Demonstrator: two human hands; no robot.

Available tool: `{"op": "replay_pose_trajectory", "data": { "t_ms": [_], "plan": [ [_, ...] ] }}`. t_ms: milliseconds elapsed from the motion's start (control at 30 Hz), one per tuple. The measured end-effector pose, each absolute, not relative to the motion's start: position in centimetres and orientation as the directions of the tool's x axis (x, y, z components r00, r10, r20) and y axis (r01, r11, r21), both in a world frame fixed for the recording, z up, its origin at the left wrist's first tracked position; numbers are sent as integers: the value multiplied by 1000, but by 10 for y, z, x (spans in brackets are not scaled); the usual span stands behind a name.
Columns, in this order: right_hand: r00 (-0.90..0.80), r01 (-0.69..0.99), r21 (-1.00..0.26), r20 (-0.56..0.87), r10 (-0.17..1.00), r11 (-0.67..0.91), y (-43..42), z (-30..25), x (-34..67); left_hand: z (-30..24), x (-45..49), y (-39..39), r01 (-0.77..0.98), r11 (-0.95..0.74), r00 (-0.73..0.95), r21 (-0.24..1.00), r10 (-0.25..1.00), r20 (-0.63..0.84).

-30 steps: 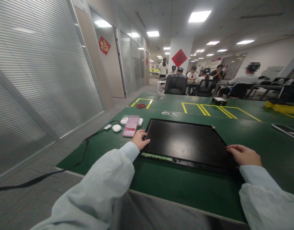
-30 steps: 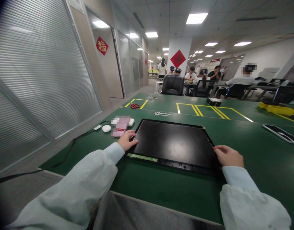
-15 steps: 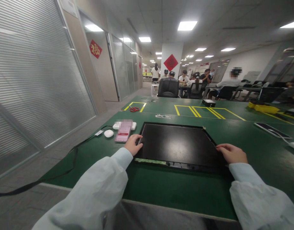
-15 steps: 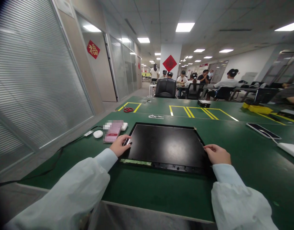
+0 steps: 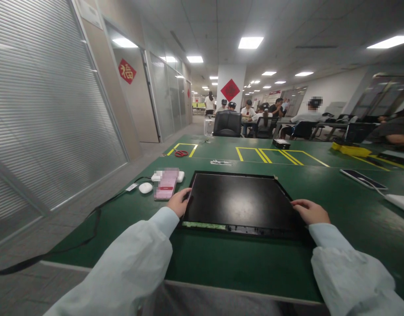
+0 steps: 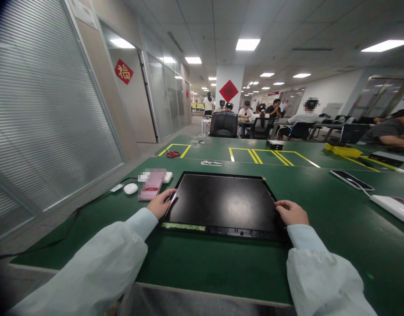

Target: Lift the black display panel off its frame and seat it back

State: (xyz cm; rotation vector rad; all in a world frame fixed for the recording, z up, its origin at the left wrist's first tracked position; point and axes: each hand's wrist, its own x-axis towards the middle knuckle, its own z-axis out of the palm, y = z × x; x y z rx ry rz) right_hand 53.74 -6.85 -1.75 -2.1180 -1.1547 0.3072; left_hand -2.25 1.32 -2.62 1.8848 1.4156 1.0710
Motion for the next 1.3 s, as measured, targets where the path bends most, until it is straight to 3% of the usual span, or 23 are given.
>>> {"op": "replay_pose_trajectory", "data": {
  "t_ms": [167,367,567,1300],
  "plan": [
    [588,643,-690,165,792,-333,-70,-18,537,-15,-19,9,96,-175,157,980,975,159],
    [628,615,-697,150,763,-369,-71,-17,532,-1,-13,2,-199,-78,46,977,995,89],
    [626,626,-677,142,767,-386,-71,-20,534,-7,-12,4,-296,10,-20,955,1000,-16],
    [542,725,-583,153,826,-367,-67,-25,540,-4,-5,3,-437,87,1,895,995,-96]
  ]
}}
